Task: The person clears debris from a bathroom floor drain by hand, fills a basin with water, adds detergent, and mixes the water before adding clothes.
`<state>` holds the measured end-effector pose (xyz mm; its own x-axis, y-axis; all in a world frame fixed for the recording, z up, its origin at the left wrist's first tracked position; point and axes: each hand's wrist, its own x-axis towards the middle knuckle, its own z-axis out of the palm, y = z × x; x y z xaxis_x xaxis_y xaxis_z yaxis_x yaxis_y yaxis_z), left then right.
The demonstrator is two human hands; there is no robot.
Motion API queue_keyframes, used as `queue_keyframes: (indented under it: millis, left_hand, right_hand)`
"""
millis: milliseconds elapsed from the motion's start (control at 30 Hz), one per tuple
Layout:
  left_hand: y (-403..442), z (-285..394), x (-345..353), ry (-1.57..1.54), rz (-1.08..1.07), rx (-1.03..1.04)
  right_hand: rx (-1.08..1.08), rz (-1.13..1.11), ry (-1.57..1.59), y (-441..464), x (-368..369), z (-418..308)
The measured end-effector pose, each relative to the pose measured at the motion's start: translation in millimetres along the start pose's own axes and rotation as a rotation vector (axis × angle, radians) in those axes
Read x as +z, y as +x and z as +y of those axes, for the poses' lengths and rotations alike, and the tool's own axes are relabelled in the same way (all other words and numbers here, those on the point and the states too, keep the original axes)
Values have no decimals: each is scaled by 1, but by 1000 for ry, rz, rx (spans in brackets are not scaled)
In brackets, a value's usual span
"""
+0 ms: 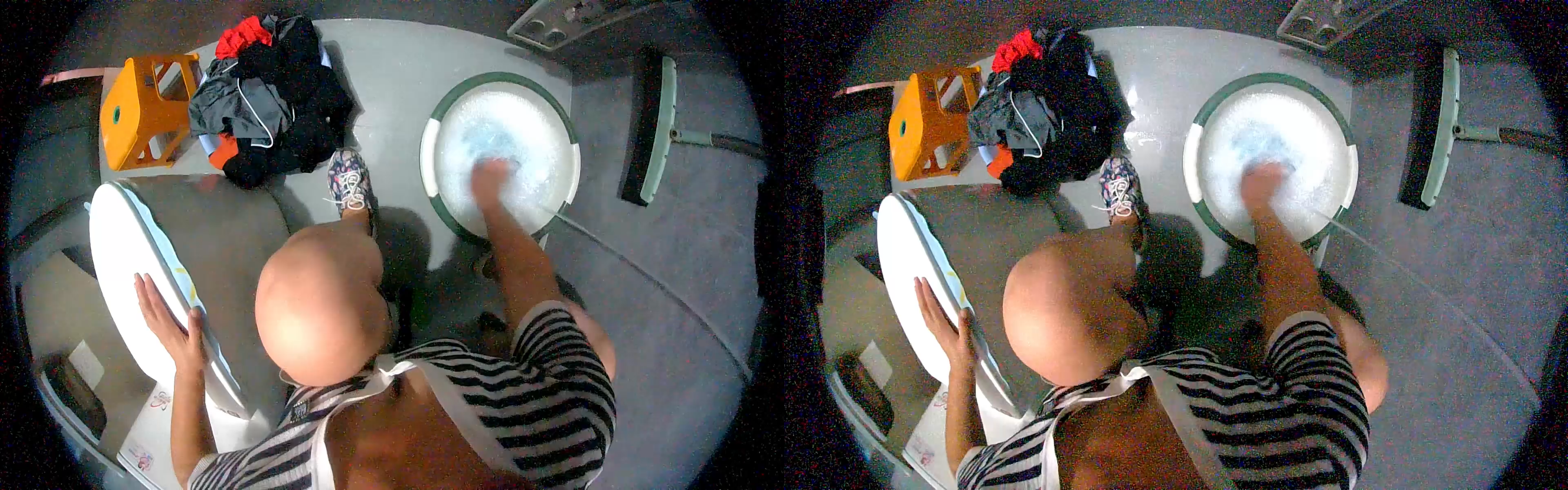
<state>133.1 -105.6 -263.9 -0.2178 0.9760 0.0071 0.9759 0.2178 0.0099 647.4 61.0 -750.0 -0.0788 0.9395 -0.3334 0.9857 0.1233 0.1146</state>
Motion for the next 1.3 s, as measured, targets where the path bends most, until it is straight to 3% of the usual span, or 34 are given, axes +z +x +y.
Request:
queue_keyframes:
  millis: [33,133,167,267,333,367,400,467,500,533,567,600,633,667,700,767,800,833,867,900,933,967,1000,1033,1100,1133,1200,1267,1300]
  left_hand:
    - [-1,1,-2,-2,-17,2]
    - [-3,-5,2,-10,-31,11]
    - [-3,-8,0,-7,-36,18]
    - [39,15,-37,163,-108,227]
    - [94,36,-46,27,-127,385]
    - [124,45,-41,-38,-192,377]
    - [153,51,-28,-66,-266,376]
    - [221,44,26,53,-463,386]
    - [250,59,46,171,-671,206]
    - [270,64,72,312,-775,207]
    - [282,55,113,185,-763,151]
    - [289,39,169,58,-744,98]
    - [280,44,197,33,-688,-101]
    - [270,49,225,-2,-610,-295]
    - [262,67,221,13,-706,-397]
    - [246,49,267,-122,-441,-352]
    - [248,40,260,-60,-480,-273]
    - [258,13,280,-137,-367,-288]
    - [269,8,254,-108,-374,-273]
    - [286,-1,238,-111,-328,-410]
    - [302,-12,213,-120,-297,-420]
    - [328,-34,211,-194,-160,-542]
    - [347,-40,175,49,-140,-191]
    - [365,-48,146,121,-55,-235]
    - [387,-54,83,163,143,-328]
    - [385,-53,51,25,280,-361]
    - [376,-45,-6,-459,542,-350]
    - [357,-28,-62,-947,733,-250]
    - [346,-20,-91,-1116,800,-185]
  right_hand:
    - [-18,199,94,-21,-28,-29]
    - [-468,534,66,-14,-11,8]
    - [58,140,569,-23,-71,5]
    - [-99,665,-427,-38,-52,11]
    - [-312,350,-195,-40,-61,-6]
    - [-491,19,3,-39,-65,-8]
    - [-502,32,3,-31,-50,1]
    - [-360,581,310,-13,10,27]
    - [-363,596,315,-13,6,20]
    - [-107,233,153,-15,-2,15]
    - [149,-136,-11,-23,-5,11]
    - [4,213,75,-36,4,5]
    - [-141,569,161,-36,12,-7]
    - [-48,-190,299,-48,-83,-34]
    - [-51,-182,302,-43,-114,-25]
    - [-320,-296,320,-44,-138,-14]
    - [-127,-19,299,-23,-22,19]
    - [-42,246,377,-11,48,41]
    - [119,71,320,-15,3,20]
    - [279,-108,257,-24,-57,-10]
    - [280,-106,258,-29,-65,-20]
    - [-14,-180,199,-29,-70,-28]
    - [-163,-218,163,-31,-76,-26]
    - [-312,-248,135,-34,-81,-23]
    - [-417,394,364,-36,-94,-11]
    - [-420,403,368,-37,-95,-13]
    - [-104,-75,120,-36,-84,-22]
    - [-216,23,72,-41,-19,-20]
    - [-213,33,77,-48,-39,-20]
